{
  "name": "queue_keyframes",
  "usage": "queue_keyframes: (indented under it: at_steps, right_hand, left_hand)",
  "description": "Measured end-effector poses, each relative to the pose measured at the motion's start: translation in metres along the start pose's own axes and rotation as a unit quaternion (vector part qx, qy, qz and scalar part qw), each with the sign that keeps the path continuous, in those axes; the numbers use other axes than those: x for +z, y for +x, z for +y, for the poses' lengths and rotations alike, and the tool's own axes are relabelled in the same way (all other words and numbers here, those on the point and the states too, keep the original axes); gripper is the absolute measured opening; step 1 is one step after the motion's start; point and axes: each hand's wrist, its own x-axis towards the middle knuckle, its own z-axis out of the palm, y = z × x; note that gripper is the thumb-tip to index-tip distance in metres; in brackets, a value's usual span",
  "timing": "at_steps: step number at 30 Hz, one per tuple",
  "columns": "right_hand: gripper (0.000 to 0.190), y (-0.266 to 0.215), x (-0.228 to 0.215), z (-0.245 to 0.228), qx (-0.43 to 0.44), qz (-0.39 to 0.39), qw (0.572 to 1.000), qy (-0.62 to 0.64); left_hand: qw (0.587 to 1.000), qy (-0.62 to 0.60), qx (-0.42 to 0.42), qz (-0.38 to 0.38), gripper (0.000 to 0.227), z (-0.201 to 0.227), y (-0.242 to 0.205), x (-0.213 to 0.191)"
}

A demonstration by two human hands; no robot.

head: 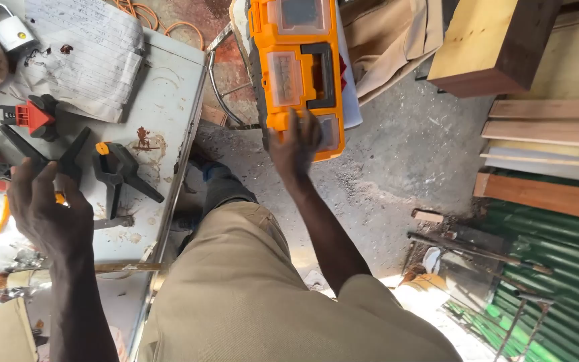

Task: The person opens an orange toolbox and repeatedly picks up small metal fasteners, placing them into compartments. They then close the toolbox, pick up a power drill, and briefly handle a small box of fasteners on a cluttered workbench.

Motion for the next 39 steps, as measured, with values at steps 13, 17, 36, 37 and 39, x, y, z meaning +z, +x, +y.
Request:
queue_keyframes:
  at_steps: [13,17,36,37,39]
  right_hand:
    - [0.065,-0.018,-0.005,0.051,-0.203,-0.063,0.947,-0.241]
    - [0.044,0.003,-0.013,0.071,-0.259,0.044,0.945,-0.195]
    - [0.051,0.050,-0.035,0.181,-0.239,0.387,0.890,-0.015]
    - [0.051,0.033,-0.022,0.178,-0.238,0.385,0.892,-0.013]
    - [0.017,0.005,0.002,0.167,-0.255,-0.005,0.966,0.042]
  left_hand:
    - [0.993,-0.099,0.012,0.062,0.028,0.067,-0.006,-0.057]
    - [0.990,-0.117,-0.023,0.071,0.020,0.080,-0.033,-0.089]
    - [0.923,-0.334,-0.166,-0.095,0.015,0.255,-0.074,-0.051]
    - [0.923,-0.331,-0.167,-0.097,0.015,0.261,-0.074,-0.032]
    - [0.906,-0.336,-0.191,-0.174,0.027,0.272,-0.068,0.007]
